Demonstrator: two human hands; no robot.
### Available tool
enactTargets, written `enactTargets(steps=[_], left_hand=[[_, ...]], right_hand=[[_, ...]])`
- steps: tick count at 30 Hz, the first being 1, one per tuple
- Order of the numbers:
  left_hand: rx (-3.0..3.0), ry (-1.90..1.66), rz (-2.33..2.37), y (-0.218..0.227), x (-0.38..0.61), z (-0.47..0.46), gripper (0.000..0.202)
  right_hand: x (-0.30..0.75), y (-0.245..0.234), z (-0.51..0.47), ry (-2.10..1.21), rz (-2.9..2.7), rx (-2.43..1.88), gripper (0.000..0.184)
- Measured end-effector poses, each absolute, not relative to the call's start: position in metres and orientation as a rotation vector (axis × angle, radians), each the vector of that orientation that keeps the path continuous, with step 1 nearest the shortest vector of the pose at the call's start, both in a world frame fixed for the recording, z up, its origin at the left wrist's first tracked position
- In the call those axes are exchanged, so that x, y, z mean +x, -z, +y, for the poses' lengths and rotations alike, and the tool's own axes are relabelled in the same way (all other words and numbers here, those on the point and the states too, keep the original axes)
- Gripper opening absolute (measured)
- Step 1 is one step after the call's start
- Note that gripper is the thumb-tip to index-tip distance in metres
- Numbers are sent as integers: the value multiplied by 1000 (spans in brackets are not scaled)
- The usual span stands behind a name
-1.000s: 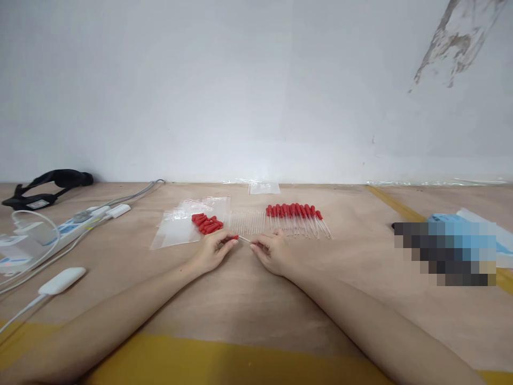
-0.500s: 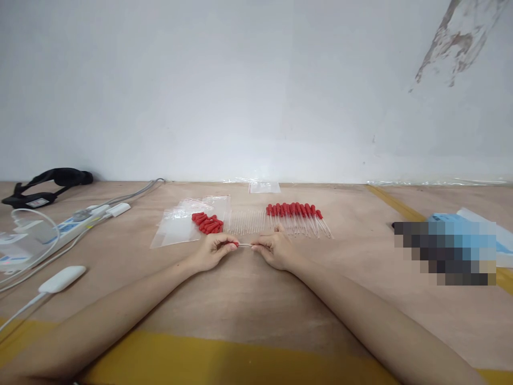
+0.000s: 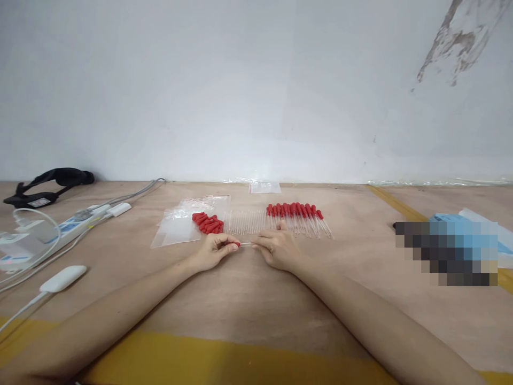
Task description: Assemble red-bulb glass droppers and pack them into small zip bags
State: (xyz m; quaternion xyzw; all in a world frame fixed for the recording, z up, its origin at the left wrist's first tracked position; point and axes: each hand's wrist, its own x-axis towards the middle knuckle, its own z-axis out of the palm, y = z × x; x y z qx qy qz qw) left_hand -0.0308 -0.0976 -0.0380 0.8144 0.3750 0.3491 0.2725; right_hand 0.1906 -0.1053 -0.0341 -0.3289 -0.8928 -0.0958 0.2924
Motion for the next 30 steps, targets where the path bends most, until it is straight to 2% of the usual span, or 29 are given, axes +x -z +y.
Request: enactTargets(steps=[7,12,23,30], left_hand=[[2466,-1040,1046,33,-30,-101,19],[2566,-936,942,35,-29,-102,18],[2613,-926,929,32,-28,-106,18],[2546,-951,960,34,-27,-104,17]], right_hand=[[185,29,-107,238,-2388,-979,28],[185,28,-107,173,-2500,-955,28],[172,32,-105,-163,-2500,-1036,28],[172,18,-106,-204,-2539,-1026,31]])
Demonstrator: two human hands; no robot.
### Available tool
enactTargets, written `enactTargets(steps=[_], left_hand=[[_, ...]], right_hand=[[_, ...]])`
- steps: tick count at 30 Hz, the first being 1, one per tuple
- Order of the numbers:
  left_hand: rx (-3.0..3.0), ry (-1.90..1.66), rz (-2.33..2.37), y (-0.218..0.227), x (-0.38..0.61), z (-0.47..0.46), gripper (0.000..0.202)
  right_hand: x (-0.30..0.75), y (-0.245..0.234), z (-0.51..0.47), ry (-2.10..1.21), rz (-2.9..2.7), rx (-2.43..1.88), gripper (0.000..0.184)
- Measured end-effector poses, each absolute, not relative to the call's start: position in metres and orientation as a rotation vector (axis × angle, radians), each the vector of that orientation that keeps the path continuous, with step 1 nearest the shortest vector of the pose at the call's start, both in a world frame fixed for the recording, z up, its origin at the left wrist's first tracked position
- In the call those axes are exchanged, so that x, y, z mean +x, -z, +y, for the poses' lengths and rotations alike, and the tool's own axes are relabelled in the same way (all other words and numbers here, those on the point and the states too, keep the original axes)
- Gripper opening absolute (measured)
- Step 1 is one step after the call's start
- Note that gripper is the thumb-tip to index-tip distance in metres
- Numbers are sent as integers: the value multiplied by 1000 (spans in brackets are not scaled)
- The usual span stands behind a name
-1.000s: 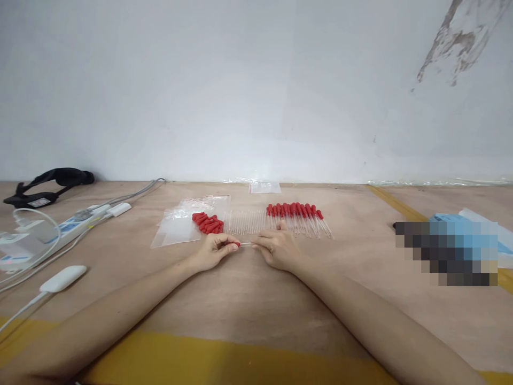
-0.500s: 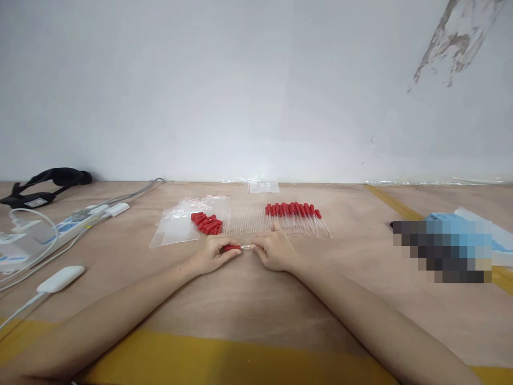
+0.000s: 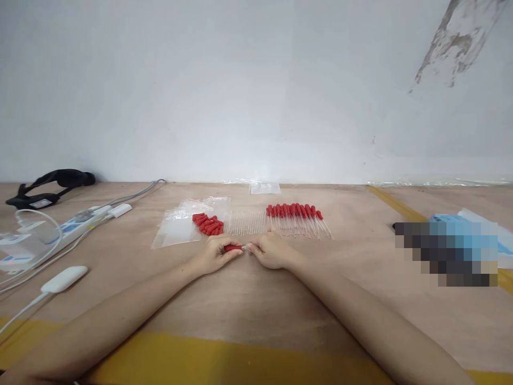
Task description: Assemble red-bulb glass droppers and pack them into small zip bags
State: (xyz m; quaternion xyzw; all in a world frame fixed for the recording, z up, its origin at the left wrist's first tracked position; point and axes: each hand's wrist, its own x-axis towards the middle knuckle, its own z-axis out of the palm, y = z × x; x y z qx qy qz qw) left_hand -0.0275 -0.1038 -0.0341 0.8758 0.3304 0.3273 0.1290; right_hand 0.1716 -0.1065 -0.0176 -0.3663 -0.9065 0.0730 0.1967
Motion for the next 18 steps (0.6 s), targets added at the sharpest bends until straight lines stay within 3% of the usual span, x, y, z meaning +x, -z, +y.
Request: enactTargets(steps=[2,5,7,12,18], left_hand=[[2513,-982,1001,34,-28,-102,19],[2437,-1062,1108,35,-30,-100,45],[2411,-1071,1136,35,-31,-100,51],[2495,-974,1059,36,-31,-102,33],[2506,-967,1069,35,-30,-102,26]], right_hand=[[176,8,-108,-186,-2577,-1035,31],[187,-5,-106,-308,-2557,-1127,29],[198,-10,-99,-390,-2396,-1281,26],[217,-5,-64,-127,-1841,-1777,30],[209,10,-45,113,-1824,-1936,38]])
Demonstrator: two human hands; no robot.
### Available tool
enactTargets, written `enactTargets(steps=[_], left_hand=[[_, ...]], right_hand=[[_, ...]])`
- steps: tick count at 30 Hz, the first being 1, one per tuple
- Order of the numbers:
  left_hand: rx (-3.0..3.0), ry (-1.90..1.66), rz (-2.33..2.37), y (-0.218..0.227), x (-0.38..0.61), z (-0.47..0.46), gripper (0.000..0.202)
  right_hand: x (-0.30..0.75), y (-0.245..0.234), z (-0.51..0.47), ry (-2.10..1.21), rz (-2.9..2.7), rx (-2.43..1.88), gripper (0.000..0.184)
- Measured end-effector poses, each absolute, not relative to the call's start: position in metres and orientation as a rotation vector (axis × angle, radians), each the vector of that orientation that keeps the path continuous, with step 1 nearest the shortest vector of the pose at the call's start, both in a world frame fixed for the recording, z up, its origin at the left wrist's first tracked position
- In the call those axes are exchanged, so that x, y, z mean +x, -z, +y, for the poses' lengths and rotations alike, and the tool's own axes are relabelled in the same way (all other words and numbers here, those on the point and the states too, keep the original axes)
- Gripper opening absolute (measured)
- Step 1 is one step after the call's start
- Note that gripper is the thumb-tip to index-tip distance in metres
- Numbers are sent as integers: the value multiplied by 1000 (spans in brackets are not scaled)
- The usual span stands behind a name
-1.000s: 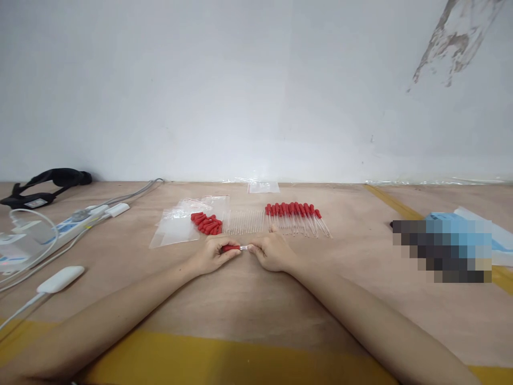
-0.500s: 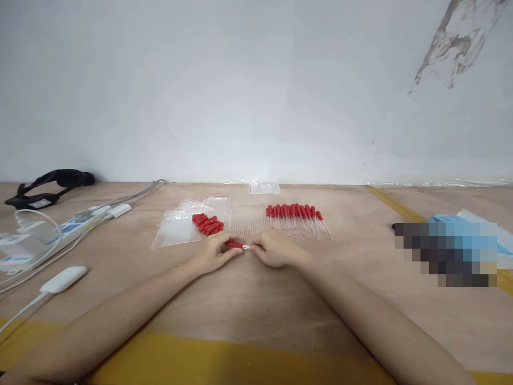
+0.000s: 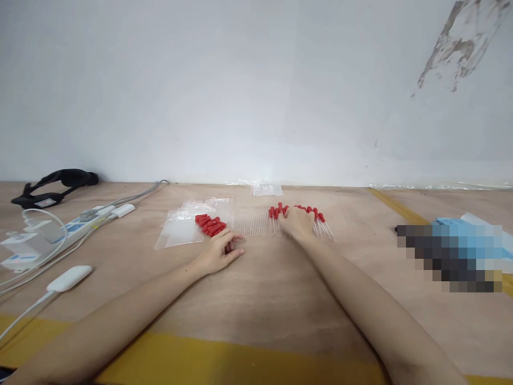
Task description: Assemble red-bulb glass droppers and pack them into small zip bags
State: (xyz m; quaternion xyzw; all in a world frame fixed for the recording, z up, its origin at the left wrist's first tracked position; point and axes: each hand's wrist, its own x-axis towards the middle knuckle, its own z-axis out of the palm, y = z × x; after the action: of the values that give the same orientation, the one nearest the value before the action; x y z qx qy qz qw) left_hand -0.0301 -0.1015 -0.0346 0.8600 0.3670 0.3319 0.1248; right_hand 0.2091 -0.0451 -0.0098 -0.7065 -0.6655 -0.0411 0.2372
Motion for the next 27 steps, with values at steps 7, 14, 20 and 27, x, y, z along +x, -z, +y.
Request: enactTargets(steps=[7,14,20,27], left_hand=[[2505,-981,1051,37,-30,-100,22],[2500,-973,1057,37,-29,-100,20],[2562,-1007,1141,37,-30,-100,18],[2510,-1305,1555,27,-57,-81,10]], right_hand=[[198,18,-47,130,-1858,-2014,34],[190,19,-44,167,-1914,-2013,39],[163,15,-36,95,-2006,-2068,26],[152,11,-25,-18,-1963,-2191,17]])
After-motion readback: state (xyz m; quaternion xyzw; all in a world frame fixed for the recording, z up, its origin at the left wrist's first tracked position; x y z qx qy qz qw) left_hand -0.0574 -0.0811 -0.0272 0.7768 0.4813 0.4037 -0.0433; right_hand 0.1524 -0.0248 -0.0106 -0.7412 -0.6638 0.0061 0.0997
